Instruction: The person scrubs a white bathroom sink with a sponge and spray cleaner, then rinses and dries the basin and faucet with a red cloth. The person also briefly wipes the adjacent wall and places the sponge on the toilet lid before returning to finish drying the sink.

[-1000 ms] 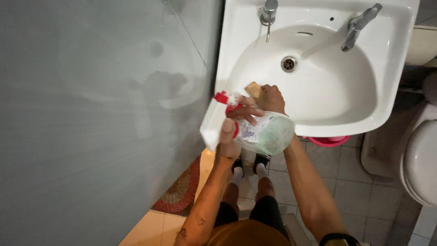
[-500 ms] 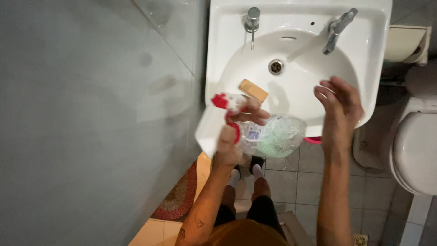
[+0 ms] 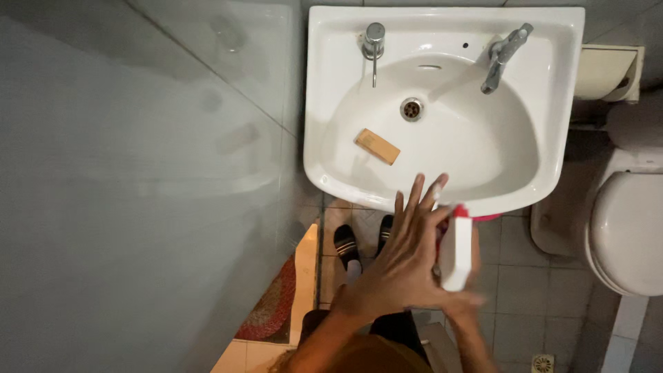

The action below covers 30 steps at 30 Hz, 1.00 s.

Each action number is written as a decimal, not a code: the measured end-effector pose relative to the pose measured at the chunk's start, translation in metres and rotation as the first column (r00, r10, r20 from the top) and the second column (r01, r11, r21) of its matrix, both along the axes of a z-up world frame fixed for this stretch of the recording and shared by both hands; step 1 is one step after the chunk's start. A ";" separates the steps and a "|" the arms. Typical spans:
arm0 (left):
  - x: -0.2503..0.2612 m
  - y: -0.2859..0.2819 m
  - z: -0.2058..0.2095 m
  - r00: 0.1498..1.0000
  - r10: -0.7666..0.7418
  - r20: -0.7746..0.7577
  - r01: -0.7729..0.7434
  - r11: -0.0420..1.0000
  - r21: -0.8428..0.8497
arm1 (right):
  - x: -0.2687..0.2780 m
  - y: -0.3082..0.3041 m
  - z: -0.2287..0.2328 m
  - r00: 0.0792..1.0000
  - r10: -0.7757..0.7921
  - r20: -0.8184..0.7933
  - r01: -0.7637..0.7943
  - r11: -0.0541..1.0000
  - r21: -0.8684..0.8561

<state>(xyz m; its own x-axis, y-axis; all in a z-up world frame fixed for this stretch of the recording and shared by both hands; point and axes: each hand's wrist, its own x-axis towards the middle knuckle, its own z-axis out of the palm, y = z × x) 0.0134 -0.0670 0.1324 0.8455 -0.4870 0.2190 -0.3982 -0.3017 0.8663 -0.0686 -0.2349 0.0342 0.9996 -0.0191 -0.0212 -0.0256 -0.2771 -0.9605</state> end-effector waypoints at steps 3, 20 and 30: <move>0.002 0.033 -0.020 0.939 -0.232 -0.255 0.180 0.960 -0.213 | 0.018 0.023 0.002 0.993 -0.106 0.044 0.110 0.990 -0.089; 0.058 0.075 -0.164 0.801 0.553 0.230 -0.597 0.764 0.244 | 0.075 0.082 -0.014 0.986 -0.122 -0.110 0.111 0.989 -0.101; 0.059 0.076 -0.166 0.801 0.553 0.230 -0.598 0.758 0.259 | 0.081 0.089 -0.015 0.980 -0.123 -0.158 0.102 0.986 -0.134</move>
<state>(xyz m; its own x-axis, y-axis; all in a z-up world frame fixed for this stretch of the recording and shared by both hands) 0.0729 0.0086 -0.0338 0.9615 0.0231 0.2739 -0.1652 -0.7477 0.6431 0.0122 -0.1458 0.0188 0.9737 -0.1444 -0.1765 -0.2193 -0.3809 -0.8982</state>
